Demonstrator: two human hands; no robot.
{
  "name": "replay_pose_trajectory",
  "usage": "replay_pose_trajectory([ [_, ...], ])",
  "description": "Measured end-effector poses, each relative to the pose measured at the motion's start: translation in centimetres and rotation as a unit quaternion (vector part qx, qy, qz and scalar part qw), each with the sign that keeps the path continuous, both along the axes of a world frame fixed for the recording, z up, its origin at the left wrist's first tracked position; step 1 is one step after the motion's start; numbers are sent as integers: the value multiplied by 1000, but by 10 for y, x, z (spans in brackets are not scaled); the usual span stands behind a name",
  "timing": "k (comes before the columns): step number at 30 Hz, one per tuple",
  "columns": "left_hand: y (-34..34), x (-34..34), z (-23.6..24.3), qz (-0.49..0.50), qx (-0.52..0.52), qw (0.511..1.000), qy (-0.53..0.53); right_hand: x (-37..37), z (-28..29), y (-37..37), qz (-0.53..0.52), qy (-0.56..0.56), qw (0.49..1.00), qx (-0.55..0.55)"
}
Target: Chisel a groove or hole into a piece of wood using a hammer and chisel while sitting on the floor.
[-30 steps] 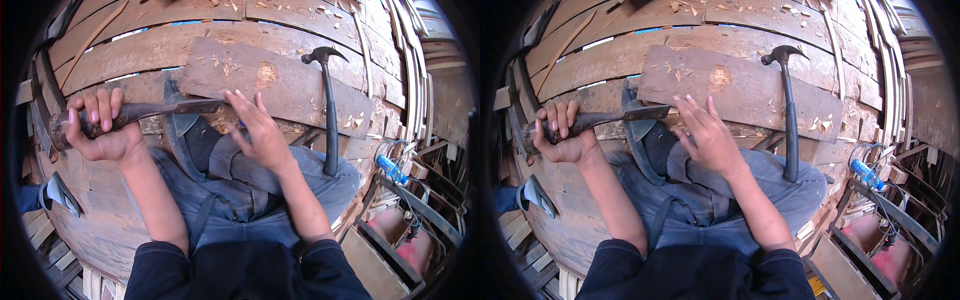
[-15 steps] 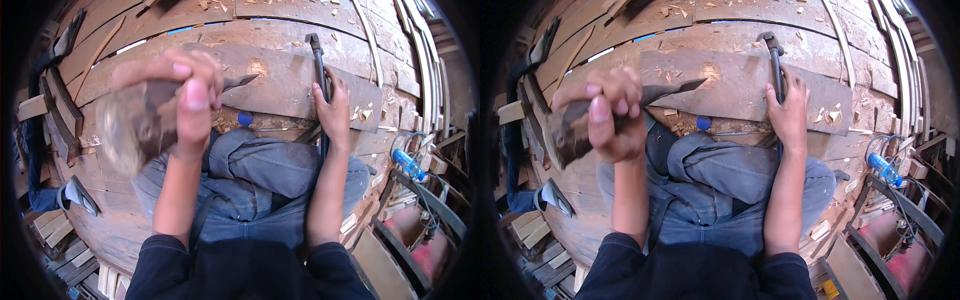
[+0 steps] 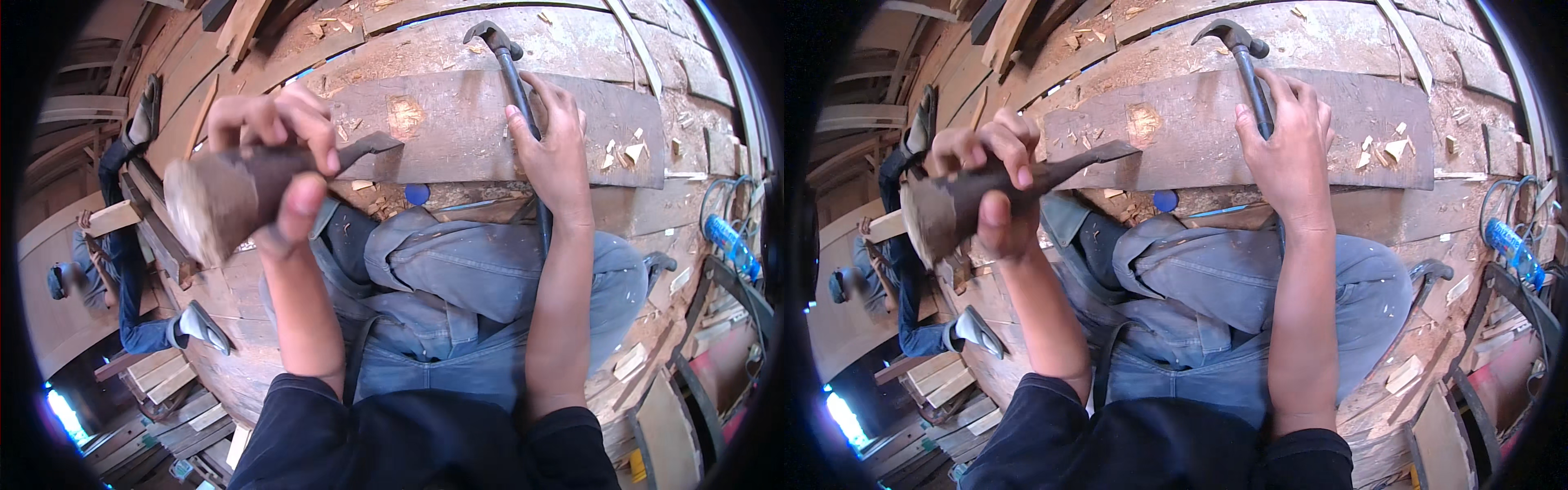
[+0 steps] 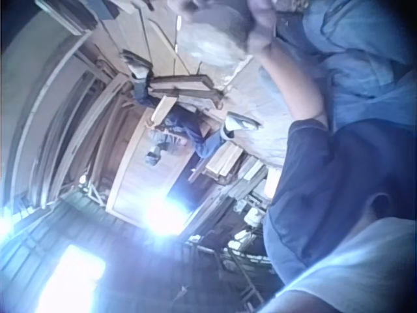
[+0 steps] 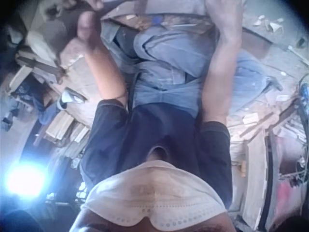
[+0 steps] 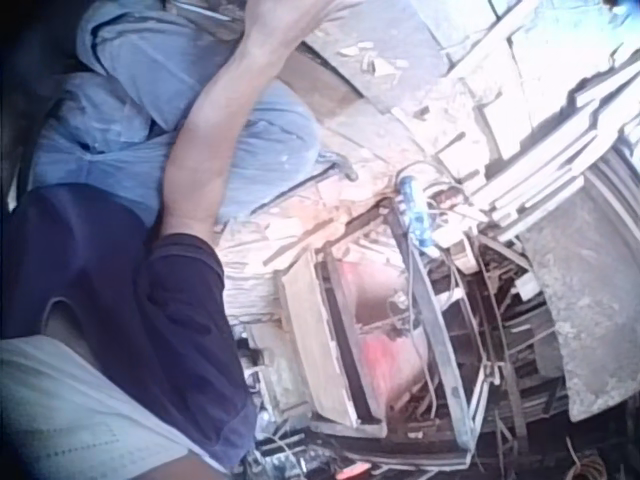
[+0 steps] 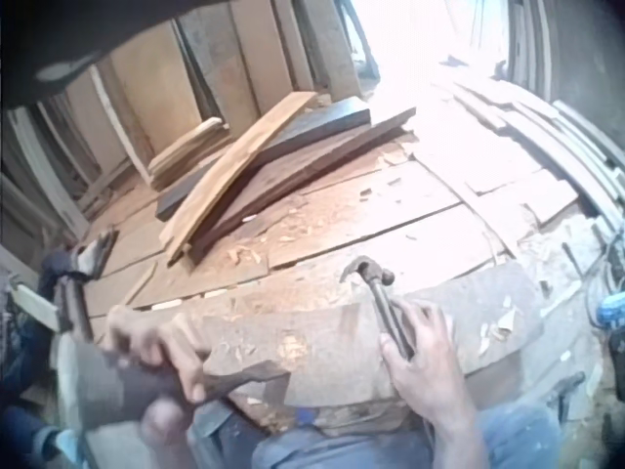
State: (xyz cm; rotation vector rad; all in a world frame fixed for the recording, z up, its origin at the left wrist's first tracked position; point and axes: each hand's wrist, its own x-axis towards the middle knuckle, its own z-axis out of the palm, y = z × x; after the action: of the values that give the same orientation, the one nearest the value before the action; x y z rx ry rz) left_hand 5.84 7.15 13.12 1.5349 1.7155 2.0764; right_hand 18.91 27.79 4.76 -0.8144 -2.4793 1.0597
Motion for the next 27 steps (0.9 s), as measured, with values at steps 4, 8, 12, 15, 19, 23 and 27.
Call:
replay_pose_trajectory([
  [4,16,14,4,151,44,977,-145,0,2,-1,-13,-1,1000,-22],
  [8,23,25,-4,198,99,964,-145,-2,4,-4,-24,-5,999,-25],
  [12,36,46,6,173,50,976,-126,-1,2,-3,-37,-10,999,-12],
  [15,32,36,-4,66,26,997,-40,-2,1,-3,-40,-6,999,2],
  [19,46,33,7,-20,23,999,-43,-1,-3,-1,-47,-2,999,-3],
  [23,56,33,7,-81,45,994,-63,-3,-4,-2,-53,10,998,-15],
  [27,62,35,9,-111,25,992,-52,-3,-3,-1,-60,13,998,-21],
])
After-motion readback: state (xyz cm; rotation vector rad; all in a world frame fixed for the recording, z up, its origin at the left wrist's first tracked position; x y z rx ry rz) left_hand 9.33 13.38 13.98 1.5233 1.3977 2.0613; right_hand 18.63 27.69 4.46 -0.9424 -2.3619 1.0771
